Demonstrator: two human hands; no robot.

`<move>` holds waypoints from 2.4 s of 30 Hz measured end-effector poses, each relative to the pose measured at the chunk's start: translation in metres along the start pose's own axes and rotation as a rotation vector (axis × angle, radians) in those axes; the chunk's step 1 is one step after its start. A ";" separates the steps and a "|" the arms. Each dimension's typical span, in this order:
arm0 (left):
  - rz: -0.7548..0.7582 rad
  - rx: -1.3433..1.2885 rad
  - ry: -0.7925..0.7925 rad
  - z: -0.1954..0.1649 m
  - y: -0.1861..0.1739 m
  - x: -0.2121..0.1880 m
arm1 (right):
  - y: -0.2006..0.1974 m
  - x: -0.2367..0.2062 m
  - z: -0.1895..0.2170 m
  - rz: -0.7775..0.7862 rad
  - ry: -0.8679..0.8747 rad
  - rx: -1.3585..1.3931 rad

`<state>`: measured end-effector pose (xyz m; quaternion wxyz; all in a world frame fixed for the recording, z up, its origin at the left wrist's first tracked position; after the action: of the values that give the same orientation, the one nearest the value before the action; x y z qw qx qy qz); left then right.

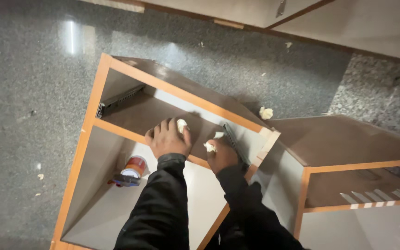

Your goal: The person applies adhesive and pieces of edge banding tape to the edges of wooden cabinet components, then cleans the surfaces with a rag and presses the joints together.

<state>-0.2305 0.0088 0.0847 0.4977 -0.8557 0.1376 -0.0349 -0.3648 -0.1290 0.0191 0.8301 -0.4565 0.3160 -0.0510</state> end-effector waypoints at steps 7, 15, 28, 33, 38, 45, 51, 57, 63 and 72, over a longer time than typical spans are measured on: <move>-0.029 -0.036 0.013 0.006 0.003 -0.004 | -0.005 -0.040 0.005 0.020 0.177 0.926; -0.094 -0.093 0.033 0.015 0.011 -0.016 | -0.005 -0.097 -0.051 -0.189 0.213 0.909; -0.305 -0.966 0.127 -0.059 -0.057 -0.178 | -0.025 -0.196 -0.043 0.238 0.229 1.127; -0.404 -0.912 -0.617 0.035 -0.007 -0.281 | -0.030 -0.285 0.014 1.017 -0.184 0.698; -0.499 -0.853 -0.886 0.117 0.016 -0.357 | -0.110 -0.200 0.048 0.016 -0.414 0.000; -0.234 -0.850 -1.038 0.022 0.075 -0.346 | 0.015 0.091 0.122 -0.098 -0.829 -0.056; -0.119 -0.537 -0.924 0.000 0.064 -0.324 | 0.117 0.134 -0.071 0.802 -0.263 -1.073; -0.035 -0.667 -1.141 0.016 0.080 -0.330 | 0.125 0.140 -0.036 0.678 -0.284 -0.593; -0.442 -1.686 -1.271 0.052 0.070 -0.308 | -0.076 -0.006 0.059 -0.122 -0.817 0.142; -0.287 -1.112 -0.812 0.042 0.023 -0.265 | -0.066 -0.222 0.081 0.342 -0.853 0.055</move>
<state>-0.4808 0.1048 0.0648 -0.0112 -0.9383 -0.1759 0.2976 -0.4811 -0.0253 0.2082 0.8943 -0.3558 0.0155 0.2709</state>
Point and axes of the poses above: each hand's wrist, its own x-axis towards the middle knuckle, its own y-axis out of the palm, z = x × y, the point moved 6 cm from there along x, towards the middle knuckle, and after that the axes turned 15 degrees about -x, right-handed, at the moved point
